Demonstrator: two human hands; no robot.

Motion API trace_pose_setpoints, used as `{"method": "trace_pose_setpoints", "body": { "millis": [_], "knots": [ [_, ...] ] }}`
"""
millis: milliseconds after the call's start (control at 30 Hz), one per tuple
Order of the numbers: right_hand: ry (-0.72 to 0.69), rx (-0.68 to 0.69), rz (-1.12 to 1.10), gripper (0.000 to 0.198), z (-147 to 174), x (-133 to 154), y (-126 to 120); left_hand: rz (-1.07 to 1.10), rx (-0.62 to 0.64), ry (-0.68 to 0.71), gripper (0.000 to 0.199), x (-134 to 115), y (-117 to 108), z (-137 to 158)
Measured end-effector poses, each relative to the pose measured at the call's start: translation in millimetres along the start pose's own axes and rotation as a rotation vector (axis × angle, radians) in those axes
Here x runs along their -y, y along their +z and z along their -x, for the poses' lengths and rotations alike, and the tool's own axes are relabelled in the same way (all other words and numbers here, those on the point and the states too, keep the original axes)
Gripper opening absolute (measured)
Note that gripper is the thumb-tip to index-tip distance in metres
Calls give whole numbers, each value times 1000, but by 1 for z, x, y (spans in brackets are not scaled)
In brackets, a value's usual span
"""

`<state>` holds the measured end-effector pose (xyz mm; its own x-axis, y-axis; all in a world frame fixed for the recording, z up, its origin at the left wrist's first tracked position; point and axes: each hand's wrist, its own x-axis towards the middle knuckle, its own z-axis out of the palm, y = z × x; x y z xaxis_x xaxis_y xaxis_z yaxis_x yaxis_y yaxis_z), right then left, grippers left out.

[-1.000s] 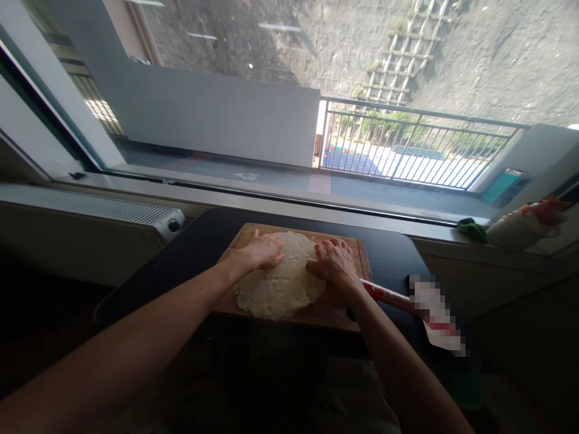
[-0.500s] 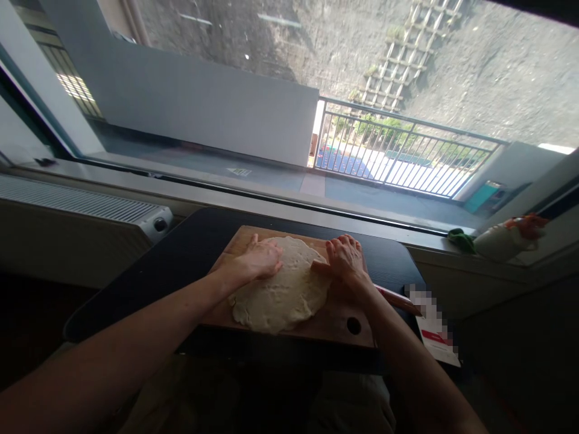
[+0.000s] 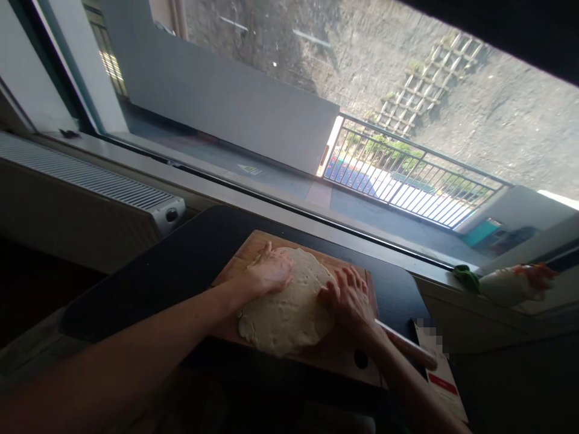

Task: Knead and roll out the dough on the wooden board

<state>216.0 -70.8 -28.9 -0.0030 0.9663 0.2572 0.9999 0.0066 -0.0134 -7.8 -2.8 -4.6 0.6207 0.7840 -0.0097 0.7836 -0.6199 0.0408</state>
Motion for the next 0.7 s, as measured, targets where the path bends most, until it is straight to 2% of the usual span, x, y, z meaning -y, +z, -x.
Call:
{"method": "trace_pose_setpoints", "body": {
  "millis": [67,233,267,400,467,567,600,633,700],
  "knots": [
    [-55,-19,9,52,3,1,0,-4,-24,9,35,1,2,0],
    [205,43,-10,56,-20,-10,1,4,-84,-2,32,-1,6,2],
    [190,64,-20,57,-18,-10,1,10,-92,-9,32,-1,6,2],
    [-37,80,-14,58,6,-3,5,-5,-82,1,30,-3,4,4],
    [-7,61,6,59,2,-6,5,-32,-74,8,28,-4,4,3],
    [170,54,17,59,-17,-14,4,-57,-83,1,28,-3,5,2],
    [184,58,16,59,-19,-15,4,-59,-84,0,28,-3,5,2],
    [156,62,15,58,-18,-15,4,-59,-86,1,28,-3,5,2],
    [10,63,16,56,-7,-12,5,-60,-84,9,28,-2,6,2]
  ]
}}
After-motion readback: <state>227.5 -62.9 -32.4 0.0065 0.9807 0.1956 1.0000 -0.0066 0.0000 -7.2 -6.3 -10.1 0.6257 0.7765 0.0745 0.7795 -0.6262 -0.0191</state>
